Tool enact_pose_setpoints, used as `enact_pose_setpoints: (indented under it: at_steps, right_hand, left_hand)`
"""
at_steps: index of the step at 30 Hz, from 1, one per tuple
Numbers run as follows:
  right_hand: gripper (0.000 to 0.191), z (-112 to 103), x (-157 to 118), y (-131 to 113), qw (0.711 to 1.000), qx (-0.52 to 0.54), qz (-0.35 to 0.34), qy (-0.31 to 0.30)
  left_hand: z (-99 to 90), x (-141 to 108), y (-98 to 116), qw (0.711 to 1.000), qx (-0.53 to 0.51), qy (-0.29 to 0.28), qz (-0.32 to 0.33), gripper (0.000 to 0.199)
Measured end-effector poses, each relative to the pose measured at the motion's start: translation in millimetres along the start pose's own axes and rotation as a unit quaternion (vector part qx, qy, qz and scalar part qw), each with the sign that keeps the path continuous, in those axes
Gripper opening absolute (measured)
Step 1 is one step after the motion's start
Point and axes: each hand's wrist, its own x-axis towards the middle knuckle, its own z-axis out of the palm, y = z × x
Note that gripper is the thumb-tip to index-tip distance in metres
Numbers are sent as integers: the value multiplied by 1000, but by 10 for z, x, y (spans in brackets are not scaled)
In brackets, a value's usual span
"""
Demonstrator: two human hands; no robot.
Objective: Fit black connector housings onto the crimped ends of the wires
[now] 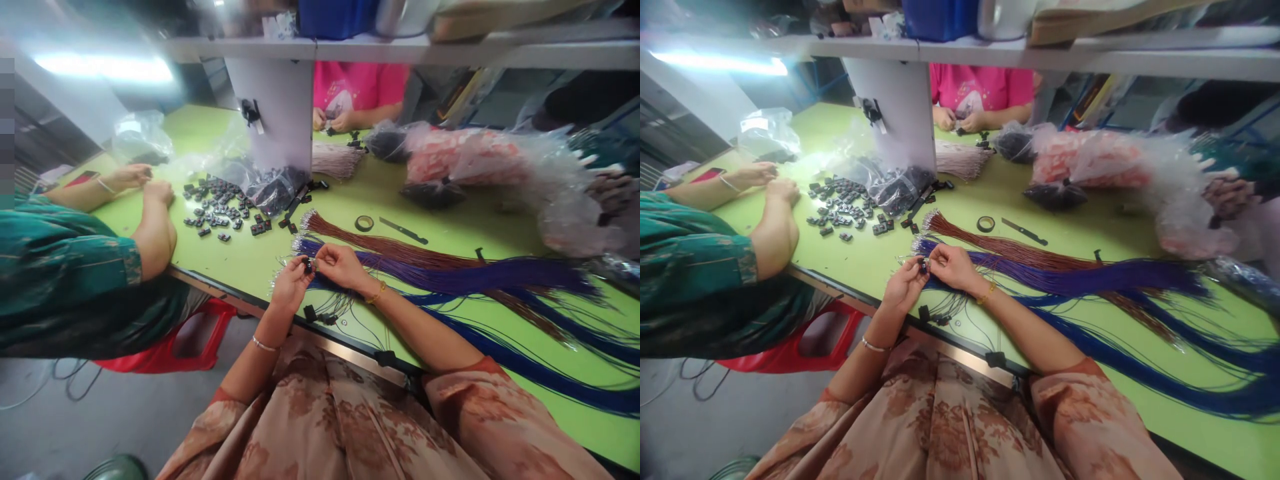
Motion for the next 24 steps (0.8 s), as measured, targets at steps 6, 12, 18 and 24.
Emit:
enact_pose_setpoints:
  at_steps: [6,12,18,24]
  right_hand:
    - [11,27,-32,22,995,-80,-53,10]
    - [11,33,-65,16,977,-172,-123,5]
    - [13,57,-55,5,957,-250,-136,-54]
    - [12,13,-57,-16,971,-206,-100,-67]
  left_hand:
    - [2,-9,-1,1000,4,-2,0,16]
    - [-22,-10,0,1000,13,-12,1,16]
    - [-41,5,-41,999,30,-14,17,16]
    - [-61,5,-74,999,48,0,22,18]
